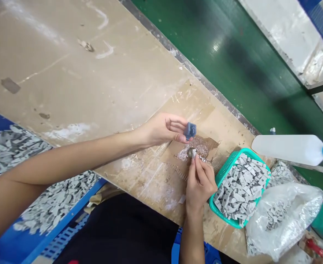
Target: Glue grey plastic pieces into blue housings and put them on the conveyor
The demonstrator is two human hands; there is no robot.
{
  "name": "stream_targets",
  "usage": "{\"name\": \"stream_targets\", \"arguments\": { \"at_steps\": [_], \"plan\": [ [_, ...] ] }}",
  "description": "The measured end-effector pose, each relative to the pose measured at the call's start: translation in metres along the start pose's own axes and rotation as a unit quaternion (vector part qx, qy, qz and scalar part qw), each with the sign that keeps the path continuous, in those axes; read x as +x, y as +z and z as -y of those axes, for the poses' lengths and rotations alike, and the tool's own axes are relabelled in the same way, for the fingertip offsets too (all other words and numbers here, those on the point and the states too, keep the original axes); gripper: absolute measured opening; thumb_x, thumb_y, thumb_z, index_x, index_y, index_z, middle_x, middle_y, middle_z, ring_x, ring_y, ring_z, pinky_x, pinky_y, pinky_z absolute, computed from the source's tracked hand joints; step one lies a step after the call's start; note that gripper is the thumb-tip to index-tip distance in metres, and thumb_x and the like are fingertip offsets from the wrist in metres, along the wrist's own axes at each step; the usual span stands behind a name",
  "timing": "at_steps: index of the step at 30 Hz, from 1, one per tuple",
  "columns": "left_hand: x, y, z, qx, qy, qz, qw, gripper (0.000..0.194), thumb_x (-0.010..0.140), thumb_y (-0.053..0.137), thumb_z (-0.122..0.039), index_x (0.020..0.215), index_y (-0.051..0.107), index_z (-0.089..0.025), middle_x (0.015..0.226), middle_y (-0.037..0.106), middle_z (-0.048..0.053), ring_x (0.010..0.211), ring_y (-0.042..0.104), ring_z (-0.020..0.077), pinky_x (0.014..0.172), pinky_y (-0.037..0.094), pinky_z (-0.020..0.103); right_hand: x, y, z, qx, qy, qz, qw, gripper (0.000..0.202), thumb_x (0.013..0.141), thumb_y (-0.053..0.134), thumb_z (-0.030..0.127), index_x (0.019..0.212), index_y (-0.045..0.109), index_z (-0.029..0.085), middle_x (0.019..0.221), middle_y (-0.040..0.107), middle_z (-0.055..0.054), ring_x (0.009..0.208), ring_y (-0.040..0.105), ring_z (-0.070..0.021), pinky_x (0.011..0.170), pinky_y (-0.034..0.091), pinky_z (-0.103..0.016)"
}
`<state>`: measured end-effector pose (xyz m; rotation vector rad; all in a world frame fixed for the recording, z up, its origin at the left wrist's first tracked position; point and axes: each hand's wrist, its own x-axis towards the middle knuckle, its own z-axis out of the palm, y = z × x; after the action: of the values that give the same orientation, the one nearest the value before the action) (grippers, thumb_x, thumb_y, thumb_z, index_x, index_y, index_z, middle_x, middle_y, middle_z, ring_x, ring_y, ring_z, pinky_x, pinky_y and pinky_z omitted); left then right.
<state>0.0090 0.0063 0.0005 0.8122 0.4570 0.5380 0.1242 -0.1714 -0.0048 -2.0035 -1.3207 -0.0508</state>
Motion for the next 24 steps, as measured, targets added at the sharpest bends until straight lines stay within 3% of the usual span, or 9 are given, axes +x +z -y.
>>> {"name": "stream_targets", "arguments": {
  "at_steps": [4, 8, 17, 20, 24],
  "plan": [
    [-0.001, 0.000, -0.003, -0.054, -0.036, 0.020, 0.998, 0.040, 0.060, 0.090, -0.016, 0.097, 0.076, -0.012, 0.089, 0.077, 0.008, 0.077, 0.073, 0.0169, 0.079, 0.060, 0.034, 0.001, 0.000, 0.001, -0.004, -0.001, 0.005, 1.000, 0.019, 0.092, 0.065, 0.022, 0.107, 0.076, 0.021, 0.088, 0.074, -0.006, 0.077, 0.067, -0.0167, 0.074, 0.056, -0.034],
    [-0.003, 0.002, -0.008, -0.086, -0.053, 0.023, 0.995, 0.039, 0.062, 0.090, -0.015, 0.099, 0.075, -0.011, 0.091, 0.076, 0.009, 0.079, 0.074, 0.0189, 0.081, 0.060, 0.039, 0.002, -0.001, 0.002, -0.015, 0.000, 0.008, 1.000, 0.019, 0.093, 0.063, 0.025, 0.107, 0.077, 0.023, 0.087, 0.073, -0.006, 0.076, 0.068, -0.0168, 0.074, 0.057, -0.034],
    [-0.002, 0.000, -0.003, 0.029, 0.008, -0.004, 1.000, 0.040, 0.057, 0.091, -0.016, 0.095, 0.077, -0.013, 0.093, 0.078, 0.009, 0.096, 0.074, 0.0255, 0.094, 0.057, 0.043, 0.003, -0.001, 0.002, 0.001, -0.006, 0.009, 1.000, 0.022, 0.092, 0.064, 0.020, 0.110, 0.076, 0.024, 0.087, 0.072, -0.005, 0.077, 0.067, -0.0162, 0.074, 0.055, -0.032],
    [-0.006, 0.004, -0.003, 0.053, 0.032, -0.016, 0.998, 0.046, 0.059, 0.090, -0.018, 0.103, 0.076, -0.013, 0.095, 0.078, 0.008, 0.094, 0.075, 0.0250, 0.094, 0.059, 0.042, 0.003, -0.005, 0.006, 0.033, 0.031, -0.004, 0.999, 0.022, 0.092, 0.064, 0.021, 0.111, 0.075, 0.024, 0.089, 0.072, -0.005, 0.079, 0.067, -0.0168, 0.075, 0.056, -0.034],
    [-0.015, 0.012, -0.004, 0.091, 0.057, -0.004, 0.994, 0.041, 0.070, 0.085, -0.020, 0.109, 0.075, -0.013, 0.098, 0.079, 0.009, 0.089, 0.076, 0.0226, 0.093, 0.060, 0.038, 0.004, -0.013, 0.013, 0.079, 0.083, -0.036, 0.993, 0.022, 0.093, 0.063, 0.023, 0.111, 0.075, 0.024, 0.091, 0.070, -0.006, 0.083, 0.067, -0.0181, 0.074, 0.056, -0.036]
  ]
}}
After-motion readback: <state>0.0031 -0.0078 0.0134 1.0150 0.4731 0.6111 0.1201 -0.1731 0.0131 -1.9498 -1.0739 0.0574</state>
